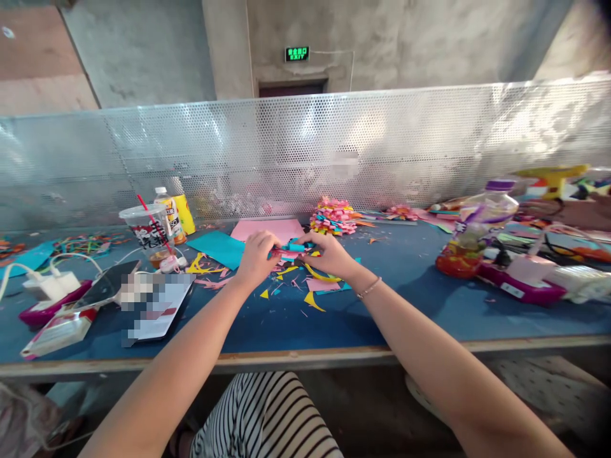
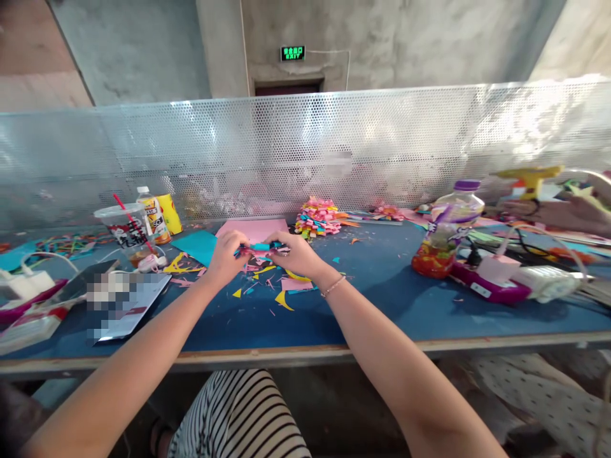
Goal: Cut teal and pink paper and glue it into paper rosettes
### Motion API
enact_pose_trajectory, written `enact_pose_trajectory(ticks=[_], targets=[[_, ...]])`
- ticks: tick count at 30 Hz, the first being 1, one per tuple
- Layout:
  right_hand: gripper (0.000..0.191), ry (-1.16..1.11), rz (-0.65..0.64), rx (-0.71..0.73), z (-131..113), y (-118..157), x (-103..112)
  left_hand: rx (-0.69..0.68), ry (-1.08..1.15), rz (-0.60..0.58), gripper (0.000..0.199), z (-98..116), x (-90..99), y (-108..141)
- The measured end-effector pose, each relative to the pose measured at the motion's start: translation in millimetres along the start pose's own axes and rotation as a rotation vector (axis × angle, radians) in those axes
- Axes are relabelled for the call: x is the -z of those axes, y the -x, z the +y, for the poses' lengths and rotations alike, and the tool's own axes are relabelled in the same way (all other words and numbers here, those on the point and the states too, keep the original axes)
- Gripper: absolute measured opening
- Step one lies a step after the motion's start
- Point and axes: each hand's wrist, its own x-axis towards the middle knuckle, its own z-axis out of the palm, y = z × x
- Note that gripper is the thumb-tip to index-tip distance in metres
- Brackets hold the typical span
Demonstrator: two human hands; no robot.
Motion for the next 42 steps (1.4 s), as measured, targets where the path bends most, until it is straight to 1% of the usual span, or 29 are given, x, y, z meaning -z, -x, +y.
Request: enact_pose_trajectory(ticks=[2, 5, 10, 13, 17, 20, 25, 30, 35, 42], targets=[[0.022, 0.032, 0.007, 0.081, -5.2, -0.4, 0.2, -0.062, -0.086, 0.056, 0.011, 0.8, 2.7, 0.8], [0.022, 0.076, 0.027, 0.184, -10.4, -1.2, -1.7, -0.101, -0.152, 0.129, 0.010, 1.1, 5.6, 1.9], [0.020, 0.190, 0.057, 0.290, -9.7, -1.0, -6.7, -0.105, -0.163, 0.166, 0.011, -0.3, 6.6, 2.1], [0.020, 0.265, 0.068, 0.324, -8.5, 0.1, -8.2, -0.121, -0.175, 0.196, 0.013, -0.2, 6.6, 1.5], [0.025, 0.331, 0.042, 0.328, -8.8, 0.9, -8.4, -0.150, -0.176, 0.224, 0.015, 1.0, 7.2, 0.8], [0.030, 0.344, -0.003, 0.339, -10.1, 0.7, -8.5, -0.156, -0.175, 0.206, 0.016, 1.5, 7.5, 0.8], [0.035, 0.276, -0.048, 0.281, -12.9, 0.7, -10.7, -0.150, -0.209, 0.166, 0.016, 0.6, 7.3, 1.8], [0.032, 0.193, -0.062, 0.243, -14.4, 0.2, -13.3, -0.166, -0.214, 0.151, 0.017, -1.6, 5.5, 2.5], [0.031, 0.180, -0.071, 0.205, -12.3, -0.9, -14.3, -0.126, -0.191, 0.125, 0.020, -2.3, 3.6, 3.2], [0.027, 0.174, -0.068, 0.212, -13.2, -1.9, -12.8, -0.043, -0.139, 0.081, 0.021, -2.6, 2.9, 4.0]])
